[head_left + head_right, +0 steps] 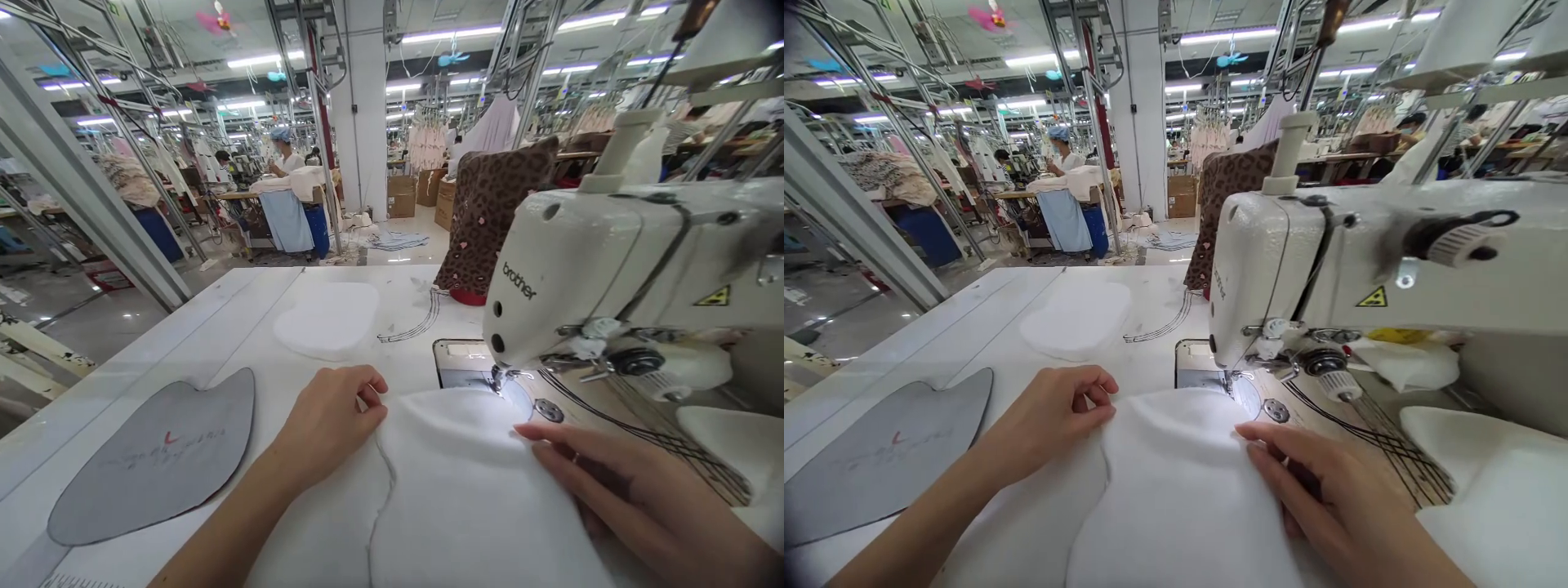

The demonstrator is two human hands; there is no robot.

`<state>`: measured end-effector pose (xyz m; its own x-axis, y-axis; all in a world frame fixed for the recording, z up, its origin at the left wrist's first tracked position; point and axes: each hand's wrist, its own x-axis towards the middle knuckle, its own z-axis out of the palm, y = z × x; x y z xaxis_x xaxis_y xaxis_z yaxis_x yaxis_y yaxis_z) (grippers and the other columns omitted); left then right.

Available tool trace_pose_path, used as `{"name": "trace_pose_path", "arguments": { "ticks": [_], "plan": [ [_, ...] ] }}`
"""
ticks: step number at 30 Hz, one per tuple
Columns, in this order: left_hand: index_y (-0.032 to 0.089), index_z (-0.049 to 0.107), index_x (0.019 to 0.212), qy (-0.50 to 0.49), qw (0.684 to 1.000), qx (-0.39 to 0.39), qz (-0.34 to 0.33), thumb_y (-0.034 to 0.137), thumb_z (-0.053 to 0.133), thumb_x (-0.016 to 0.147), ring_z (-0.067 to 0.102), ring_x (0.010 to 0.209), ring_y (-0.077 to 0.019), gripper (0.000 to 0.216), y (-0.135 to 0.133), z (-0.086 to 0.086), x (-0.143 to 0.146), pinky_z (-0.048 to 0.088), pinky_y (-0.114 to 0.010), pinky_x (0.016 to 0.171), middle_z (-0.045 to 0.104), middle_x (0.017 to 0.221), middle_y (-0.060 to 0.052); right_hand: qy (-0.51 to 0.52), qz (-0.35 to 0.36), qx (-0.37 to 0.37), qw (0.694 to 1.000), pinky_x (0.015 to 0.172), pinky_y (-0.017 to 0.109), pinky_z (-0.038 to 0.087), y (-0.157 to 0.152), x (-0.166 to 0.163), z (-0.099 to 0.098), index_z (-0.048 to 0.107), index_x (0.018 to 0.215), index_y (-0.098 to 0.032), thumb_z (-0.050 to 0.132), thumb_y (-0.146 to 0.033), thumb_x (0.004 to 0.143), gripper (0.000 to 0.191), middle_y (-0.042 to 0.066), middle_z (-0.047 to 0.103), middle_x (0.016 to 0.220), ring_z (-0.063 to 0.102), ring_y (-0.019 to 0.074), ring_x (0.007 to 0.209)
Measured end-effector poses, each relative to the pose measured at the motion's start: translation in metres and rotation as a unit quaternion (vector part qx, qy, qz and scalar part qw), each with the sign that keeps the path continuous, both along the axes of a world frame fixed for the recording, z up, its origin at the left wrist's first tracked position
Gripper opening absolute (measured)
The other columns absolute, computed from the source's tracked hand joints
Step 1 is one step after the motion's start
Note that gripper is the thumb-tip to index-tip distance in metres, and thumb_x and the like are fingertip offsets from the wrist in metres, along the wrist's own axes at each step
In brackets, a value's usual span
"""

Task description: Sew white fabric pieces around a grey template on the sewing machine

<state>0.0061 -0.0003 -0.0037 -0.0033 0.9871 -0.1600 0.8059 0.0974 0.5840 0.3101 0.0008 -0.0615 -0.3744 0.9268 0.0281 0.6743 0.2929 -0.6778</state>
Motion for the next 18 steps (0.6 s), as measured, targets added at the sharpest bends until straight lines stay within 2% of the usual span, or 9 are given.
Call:
{"name": "trace_pose_path", "arguments": {
  "ticks": [4, 7, 10, 12, 15, 18],
  "plan": [
    [0.024, 0.065, 0.089, 0.014, 1.0, 0.003, -0.01, 0.027, 0.057, 0.081, 0.06, 0.068, -0.016, 0.012, 0.001, 0.003, 0.001, 0.045, -0.031, 0.064, 0.07, 0.083, 0.004, -0.01, -0.011, 0.009, 1.0, 0.046, 0.026, 0.046, 0.0, 0.0, 0.003, 0.067, 0.121, -0.021, 0.048, -0.057, 0.093, 0.049, -0.001, 0.06, 0.056, 0.059, 0.0151, 0.048],
    [0.024, 0.064, 0.088, 0.04, 0.998, 0.025, -0.037, 0.026, 0.056, 0.083, 0.062, 0.072, -0.016, 0.009, -0.001, 0.007, 0.001, 0.047, -0.03, 0.066, 0.07, 0.085, 0.003, 0.007, -0.013, 0.028, 0.999, 0.046, 0.026, 0.045, -0.001, -0.004, 0.007, 0.068, 0.119, -0.023, 0.05, -0.057, 0.093, 0.047, -0.001, 0.063, 0.062, 0.057, 0.0136, 0.047],
    [0.026, 0.065, 0.092, 0.09, 0.991, 0.073, -0.065, 0.027, 0.053, 0.088, 0.066, 0.08, -0.0172, 0.012, -0.011, 0.009, 0.004, 0.051, -0.03, 0.067, 0.071, 0.093, 0.003, 0.03, -0.005, 0.043, 0.999, 0.047, 0.025, 0.045, -0.005, -0.004, 0.012, 0.067, 0.119, -0.024, 0.054, -0.053, 0.092, 0.042, 0.0, 0.064, 0.07, 0.057, 0.0124, 0.051],
    [0.029, 0.066, 0.098, 0.114, 0.982, 0.101, -0.108, 0.03, 0.051, 0.091, 0.069, 0.088, -0.0181, 0.017, -0.024, 0.007, 0.01, 0.056, -0.03, 0.07, 0.072, 0.103, 0.003, 0.048, 0.007, 0.05, 0.998, 0.047, 0.023, 0.044, -0.01, -0.002, 0.016, 0.065, 0.121, -0.024, 0.057, -0.046, 0.091, 0.039, -0.001, 0.062, 0.07, 0.055, 0.0116, 0.053],
    [0.032, 0.066, 0.109, 0.127, 0.955, 0.173, -0.205, 0.037, 0.048, 0.094, 0.07, 0.104, -0.0179, 0.024, -0.043, -0.005, 0.021, 0.06, -0.029, 0.083, 0.069, 0.122, 0.003, 0.062, 0.015, 0.055, 0.996, 0.048, 0.022, 0.044, -0.018, -0.001, 0.021, 0.065, 0.12, -0.021, 0.061, -0.033, 0.088, 0.035, -0.001, 0.062, 0.073, 0.055, 0.0107, 0.055],
    [0.025, 0.063, 0.122, 0.168, 0.906, 0.283, -0.266, 0.04, 0.046, 0.097, 0.064, 0.117, -0.0192, 0.034, -0.054, -0.024, 0.031, 0.055, -0.029, 0.093, 0.063, 0.134, -0.003, 0.067, 0.007, 0.057, 0.996, 0.052, 0.022, 0.045, -0.022, -0.002, 0.025, 0.068, 0.115, -0.019, 0.059, -0.023, 0.086, 0.03, 0.0, 0.064, 0.074, 0.056, 0.0109, 0.058]
  ]
}}
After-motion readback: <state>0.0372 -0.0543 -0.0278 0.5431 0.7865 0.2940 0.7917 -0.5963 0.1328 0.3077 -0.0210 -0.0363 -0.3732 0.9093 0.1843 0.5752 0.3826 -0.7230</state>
